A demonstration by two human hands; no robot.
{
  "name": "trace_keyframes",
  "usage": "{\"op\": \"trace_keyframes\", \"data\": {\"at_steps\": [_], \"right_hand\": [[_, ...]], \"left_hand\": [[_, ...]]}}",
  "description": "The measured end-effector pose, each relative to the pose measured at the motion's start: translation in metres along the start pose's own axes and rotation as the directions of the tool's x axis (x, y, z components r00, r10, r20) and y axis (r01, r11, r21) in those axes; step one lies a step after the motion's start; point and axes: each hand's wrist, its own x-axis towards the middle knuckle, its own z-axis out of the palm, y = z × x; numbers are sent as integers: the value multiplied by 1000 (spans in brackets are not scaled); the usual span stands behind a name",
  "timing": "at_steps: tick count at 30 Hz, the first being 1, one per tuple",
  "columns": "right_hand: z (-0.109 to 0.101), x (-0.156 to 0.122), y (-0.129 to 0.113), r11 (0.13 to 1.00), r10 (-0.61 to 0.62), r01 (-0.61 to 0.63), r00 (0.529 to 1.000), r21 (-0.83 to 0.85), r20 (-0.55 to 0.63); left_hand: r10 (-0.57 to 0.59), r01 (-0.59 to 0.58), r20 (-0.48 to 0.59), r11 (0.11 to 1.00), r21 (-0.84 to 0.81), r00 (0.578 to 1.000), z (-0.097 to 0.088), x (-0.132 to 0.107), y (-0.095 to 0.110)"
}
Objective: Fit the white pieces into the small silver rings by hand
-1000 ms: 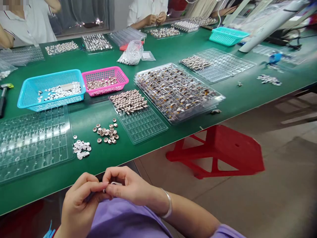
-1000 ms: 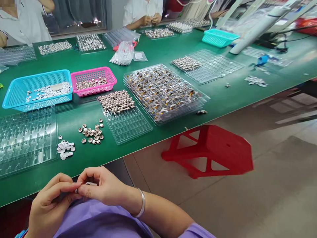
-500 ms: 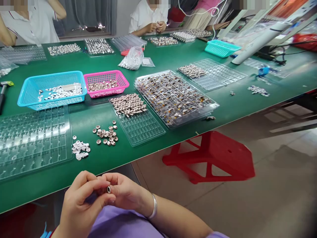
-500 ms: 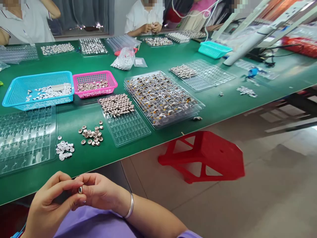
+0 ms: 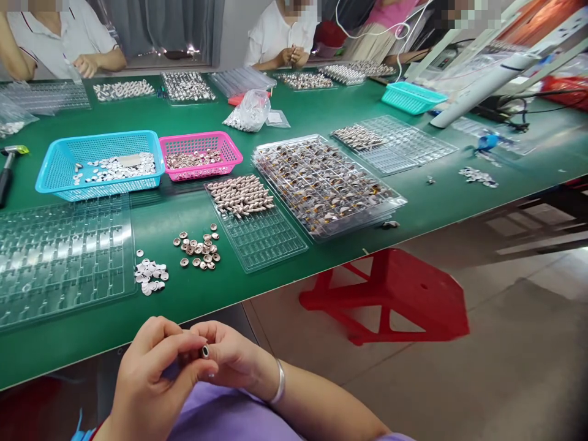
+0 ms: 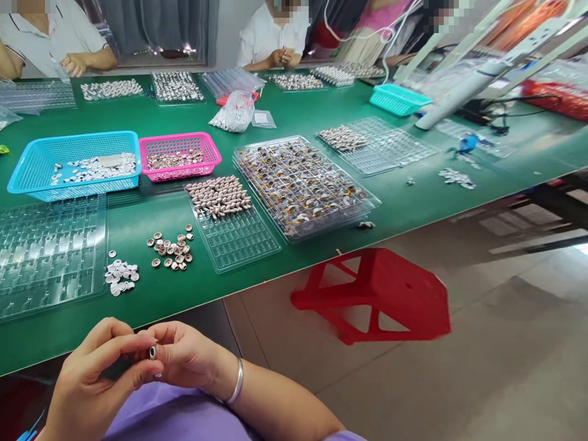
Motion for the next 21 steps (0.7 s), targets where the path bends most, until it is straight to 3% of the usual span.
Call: {"op": "trace_keyframes", "data": {"at_steps": [10,21], "right_hand": [[2,-7,-5,997,-68,67,997,-33,-43],[10,-10,-12,983,-164,153,981,-104,-104]], "left_hand": [[7,-6,-43,999,34,999,0,-9,-5],[52,-56,-85,997,-44,995,0,-15,-8]]}}
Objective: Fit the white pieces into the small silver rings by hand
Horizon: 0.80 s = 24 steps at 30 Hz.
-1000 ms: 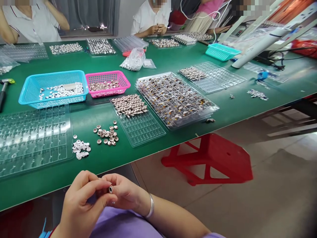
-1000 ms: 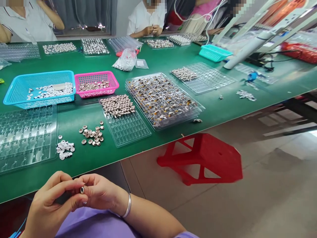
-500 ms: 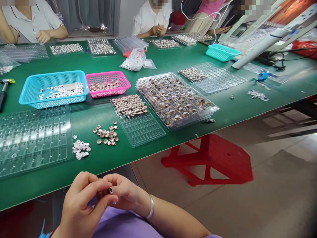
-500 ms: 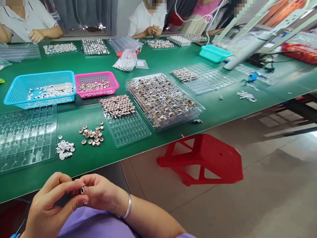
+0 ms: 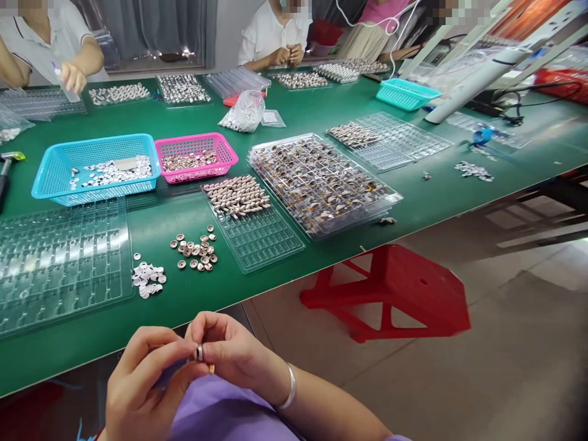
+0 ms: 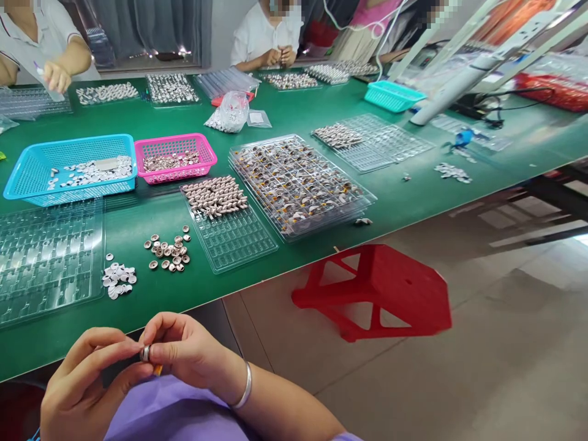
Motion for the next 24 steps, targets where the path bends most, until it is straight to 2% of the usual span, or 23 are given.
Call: {"op": "trace_keyframes", "data": {"at_steps": [4,7,10,17,24], "right_hand": [[4,-2,0,999,16,-16,1000,34,-9],[3,-1,3,995,17,-18,1000,94,13],[0,0,6,995,11,-13,1000,103,23],[-1,1,11,995,12,-16,999,100,34],[-2,-1,9,1000,-13,13,999,-20,-32]], "left_hand": [[139,-138,-20,990,23,990,-2,-1,-1],[255,-255,21,958,130,967,-5,-3,-2],[318,-328,79,918,222,945,-9,-8,-3],[381,-394,111,841,371,918,-13,-12,-5],[362,-359,65,851,383,930,-10,-7,-1]]}}
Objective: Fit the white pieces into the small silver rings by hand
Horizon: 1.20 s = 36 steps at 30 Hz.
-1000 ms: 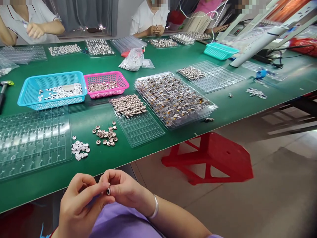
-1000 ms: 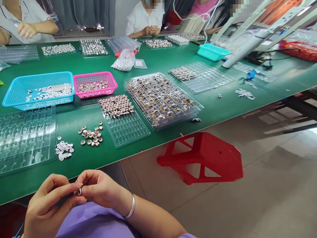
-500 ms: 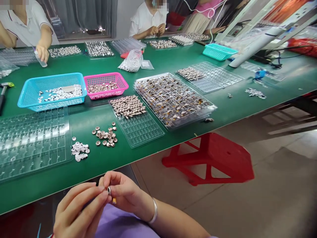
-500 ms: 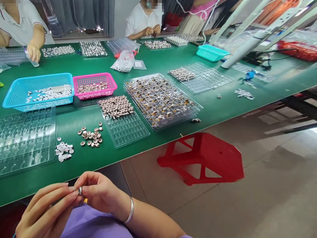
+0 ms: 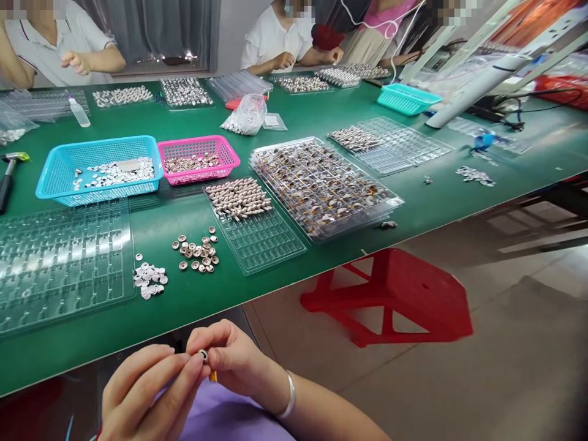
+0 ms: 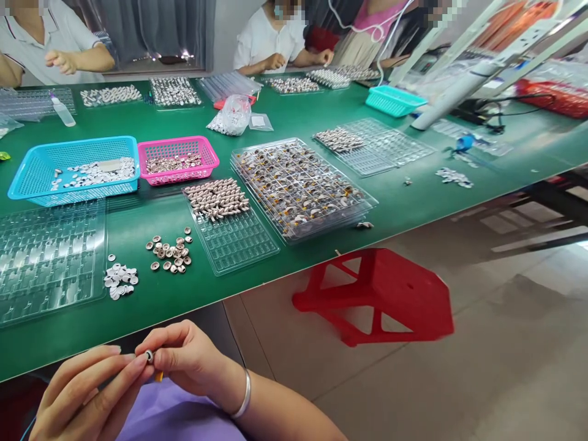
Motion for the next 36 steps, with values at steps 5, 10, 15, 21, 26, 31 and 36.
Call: {"op": "trace_keyframes", "data": {"at_steps": [5,10,15,21,26,31,36], "right_hand": [[0,0,-3,998,-24,22,999,-58,-29],[2,0,-4,997,-25,22,999,-69,-46],[3,-1,-6,996,-20,14,998,-83,-66],[3,-2,-8,995,9,-17,996,-98,-90],[3,-2,-9,995,37,-46,995,-94,-91],[6,-1,-10,992,83,-88,994,-85,-68],[6,-2,-9,992,92,-98,993,-78,-75]], "left_hand": [[-10,10,-18,1000,-5,1000,-1,1,2],[-3,3,-5,1000,-28,1000,-1,1,0],[-11,10,-19,999,-34,1000,-1,6,1],[-71,66,-24,986,-154,997,3,5,0],[-128,128,20,954,-271,992,4,-2,-1],[-124,121,5,961,-248,992,2,-2,0],[-216,199,-64,959,-201,974,4,-3,2]]}}
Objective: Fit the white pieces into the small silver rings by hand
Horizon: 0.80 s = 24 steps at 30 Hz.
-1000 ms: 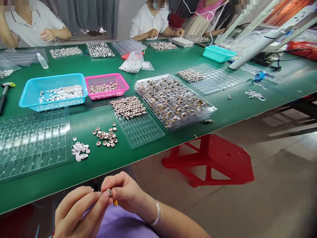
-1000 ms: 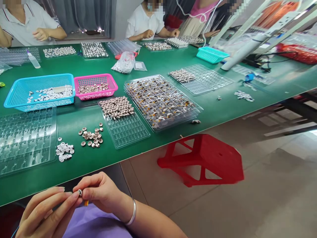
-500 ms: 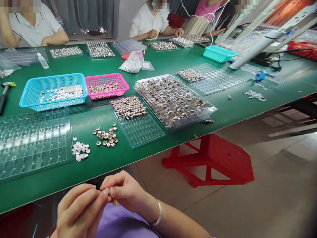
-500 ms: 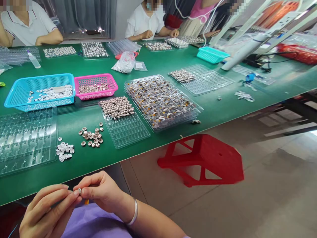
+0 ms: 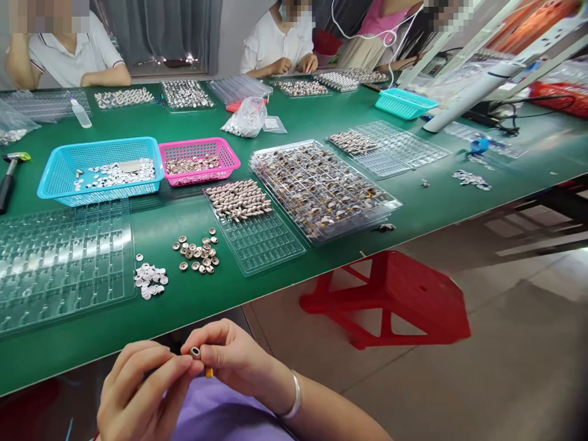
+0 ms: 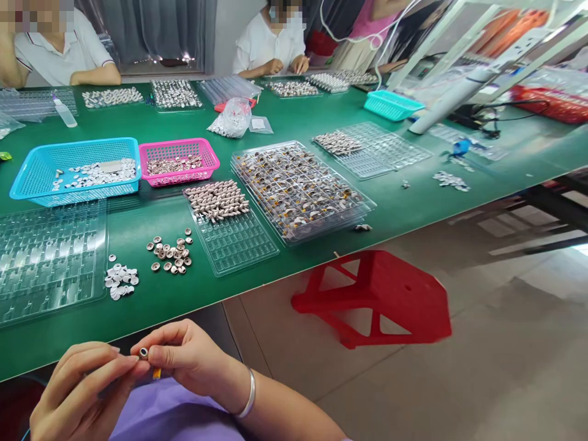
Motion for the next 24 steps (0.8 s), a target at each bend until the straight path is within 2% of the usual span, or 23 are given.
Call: {"op": "trace_keyframes", "data": {"at_steps": [8,12,16,21,24], "right_hand": [[0,2,-2,998,-52,52,999,-24,7],[3,-3,-13,977,-126,119,992,-174,-25],[10,-10,-25,939,-122,112,992,-325,-11],[10,-10,-25,881,-125,121,992,-457,22],[8,-8,-20,866,-149,147,988,-478,34]], "left_hand": [[-53,55,37,998,-39,998,1,0,-2],[-39,50,114,994,-96,993,0,-1,-7],[-27,39,133,995,-88,991,-1,-1,-12],[71,-57,176,995,-83,982,-4,0,-18],[143,-122,210,986,-110,967,-4,-1,-22]]}}
